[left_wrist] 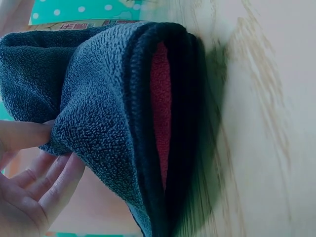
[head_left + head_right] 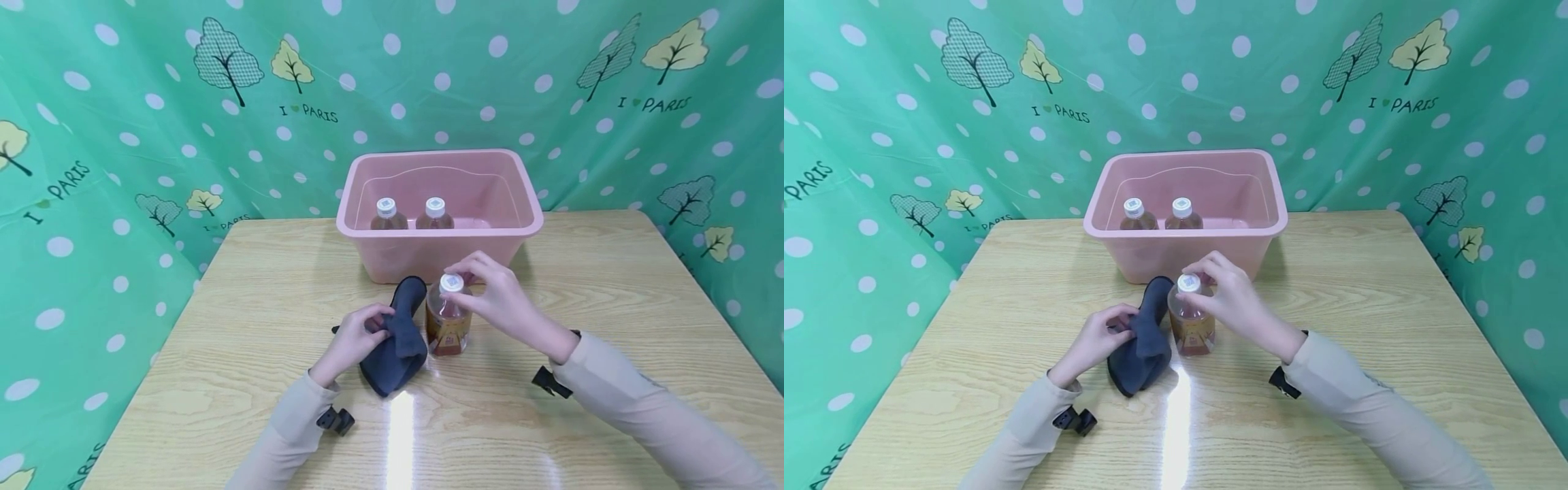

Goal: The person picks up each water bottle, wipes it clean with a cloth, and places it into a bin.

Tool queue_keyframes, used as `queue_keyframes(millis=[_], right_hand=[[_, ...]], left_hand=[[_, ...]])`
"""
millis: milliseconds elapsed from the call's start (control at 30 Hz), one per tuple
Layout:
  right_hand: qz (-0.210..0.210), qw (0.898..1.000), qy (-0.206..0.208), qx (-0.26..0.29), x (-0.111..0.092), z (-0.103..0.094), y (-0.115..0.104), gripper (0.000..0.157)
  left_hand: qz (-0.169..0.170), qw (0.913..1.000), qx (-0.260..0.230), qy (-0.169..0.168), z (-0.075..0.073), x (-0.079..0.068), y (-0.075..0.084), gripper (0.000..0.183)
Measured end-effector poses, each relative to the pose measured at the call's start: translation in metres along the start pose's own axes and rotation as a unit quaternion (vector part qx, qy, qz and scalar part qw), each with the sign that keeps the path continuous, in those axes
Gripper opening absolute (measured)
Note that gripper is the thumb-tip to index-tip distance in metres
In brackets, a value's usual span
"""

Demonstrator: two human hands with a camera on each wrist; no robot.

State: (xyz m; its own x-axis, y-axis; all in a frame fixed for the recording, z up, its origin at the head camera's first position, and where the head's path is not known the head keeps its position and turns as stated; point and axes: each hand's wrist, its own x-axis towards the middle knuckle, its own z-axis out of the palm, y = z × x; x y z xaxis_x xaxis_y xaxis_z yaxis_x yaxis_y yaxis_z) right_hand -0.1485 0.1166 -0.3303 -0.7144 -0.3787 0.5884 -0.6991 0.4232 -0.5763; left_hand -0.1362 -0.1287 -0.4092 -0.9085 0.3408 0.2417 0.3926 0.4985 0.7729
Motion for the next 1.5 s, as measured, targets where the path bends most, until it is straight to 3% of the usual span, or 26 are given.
queue_keyframes(millis=[200,467,600,833,1100,1267,1500], right_hand=[[-0.002,0.999,-0.013,0.042,-0.001,-0.001,0.002,0.029],[0.008,0.995,-0.074,0.06,-0.002,-0.006,0.005,0.03],[0.007,0.992,-0.105,0.067,-0.002,-0.008,0.006,0.03],[0.007,0.988,-0.137,0.077,-0.002,-0.01,0.007,0.03],[-0.003,0.986,-0.144,0.086,-0.003,-0.009,0.012,0.031],[-0.013,0.987,-0.137,0.088,-0.004,-0.009,0.015,0.029],[-0.025,0.988,-0.123,0.096,-0.004,-0.007,0.016,0.029]], left_hand=[[-0.005,0.9999,-0.008,0.006,-0.004,-0.002,-0.001,0.032],[-0.02,0.9996,-0.018,0.007,-0.007,-0.003,0.006,0.032],[-0.017,0.9994,-0.029,0.012,-0.005,-0.003,0.0,0.032],[-0.019,0.9992,-0.029,0.02,-0.007,-0.003,0.004,0.032],[-0.025,0.9986,-0.043,0.02,-0.015,0.002,0.046,0.029],[-0.015,0.9982,-0.053,0.024,-0.005,0.01,0.038,0.031],[0.026,0.9983,-0.049,0.02,0.005,0.015,0.028,0.035]])
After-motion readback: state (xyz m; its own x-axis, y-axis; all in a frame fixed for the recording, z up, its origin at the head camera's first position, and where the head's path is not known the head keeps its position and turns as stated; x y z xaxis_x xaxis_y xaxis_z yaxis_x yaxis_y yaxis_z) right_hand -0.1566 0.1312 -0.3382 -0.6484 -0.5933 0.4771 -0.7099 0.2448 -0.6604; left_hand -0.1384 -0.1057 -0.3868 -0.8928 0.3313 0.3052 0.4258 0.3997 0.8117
